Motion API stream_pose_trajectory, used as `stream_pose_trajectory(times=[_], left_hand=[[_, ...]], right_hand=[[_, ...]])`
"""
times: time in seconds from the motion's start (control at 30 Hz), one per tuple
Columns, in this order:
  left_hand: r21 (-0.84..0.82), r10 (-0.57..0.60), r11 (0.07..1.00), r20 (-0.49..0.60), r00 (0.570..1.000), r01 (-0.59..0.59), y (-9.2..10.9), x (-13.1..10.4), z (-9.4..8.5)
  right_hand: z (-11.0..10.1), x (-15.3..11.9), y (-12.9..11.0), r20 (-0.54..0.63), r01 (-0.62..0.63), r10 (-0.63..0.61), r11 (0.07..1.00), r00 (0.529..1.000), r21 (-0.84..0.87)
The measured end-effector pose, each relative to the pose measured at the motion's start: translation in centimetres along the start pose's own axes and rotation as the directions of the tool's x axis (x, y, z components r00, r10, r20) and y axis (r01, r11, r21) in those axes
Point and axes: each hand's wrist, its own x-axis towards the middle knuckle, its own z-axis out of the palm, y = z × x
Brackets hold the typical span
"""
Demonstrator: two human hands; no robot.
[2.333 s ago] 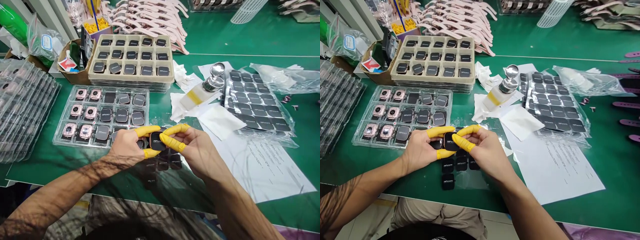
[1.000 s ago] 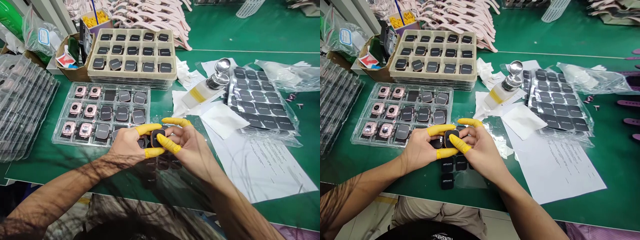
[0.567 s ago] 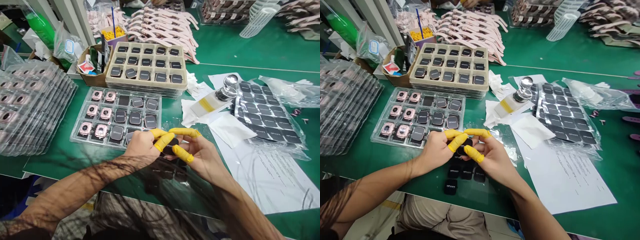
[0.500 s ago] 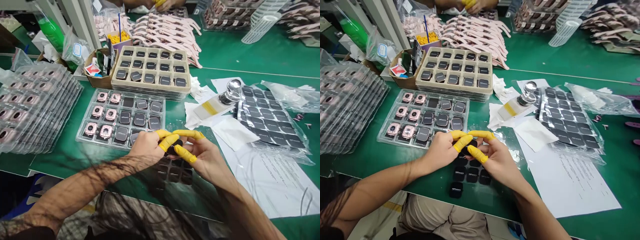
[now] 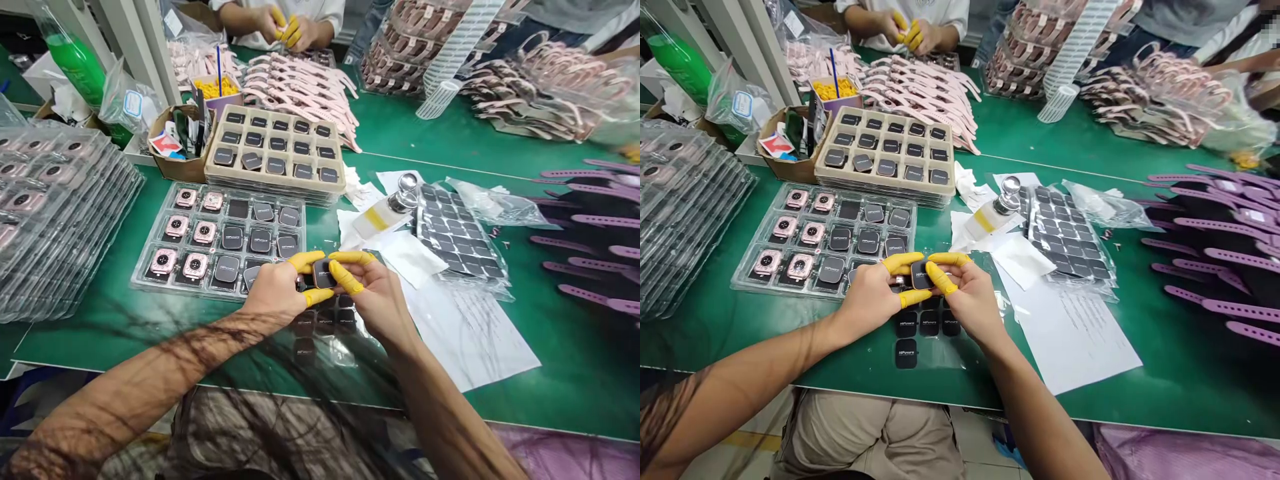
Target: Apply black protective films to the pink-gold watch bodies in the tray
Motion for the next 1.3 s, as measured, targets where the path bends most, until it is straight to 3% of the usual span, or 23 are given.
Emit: stream_pose_trajectory(times=[0.1,0.2,0.3,0.47,0.6,0.67,0.9,1.3], left_hand=[[0.051,0.004,0.999,-0.042,0.999,-0.002,-0.1,-0.1,0.3],[0.060,0.019,0.998,-0.052,0.998,-0.016,-0.3,-0.2,0.5],[0.052,0.023,0.998,-0.048,0.999,-0.020,-0.2,-0.2,0.6],[0.010,0.032,0.999,-0.079,0.996,-0.032,0.0,-0.1,0.5],[-0.070,0.014,0.997,-0.072,0.997,-0.019,0.1,0.1,0.4],[-0.067,0.003,0.998,-0.053,0.999,-0.006,0.2,0.1,0.3],[0.011,0.062,0.998,-0.020,0.998,-0.062,0.1,0.0,0.3],[0.080,0.035,0.996,-0.007,0.999,-0.035,0.1,0.1,0.3]], right_hand=[[0.1,-0.6,0.0,-0.081,0.030,-0.037,0.996,0.996,-0.086],[0.3,-1.1,0.2,-0.176,0.129,-0.161,0.975,0.971,-0.182],[0.5,-1.3,0.3,-0.192,0.204,-0.235,0.965,0.953,-0.166],[0.0,-1.0,-0.4,-0.036,0.157,-0.159,0.987,0.987,-0.037],[-0.9,-0.6,-0.8,0.040,-0.047,0.041,0.988,0.998,0.144],[-1.2,-0.4,-0.7,0.036,-0.086,0.081,0.983,0.996,0.164],[-0.9,-0.6,0.3,-0.047,0.005,-0.003,0.999,0.999,0.054],[-0.7,-0.6,0.4,-0.056,-0.008,0.010,0.999,0.998,0.033]])
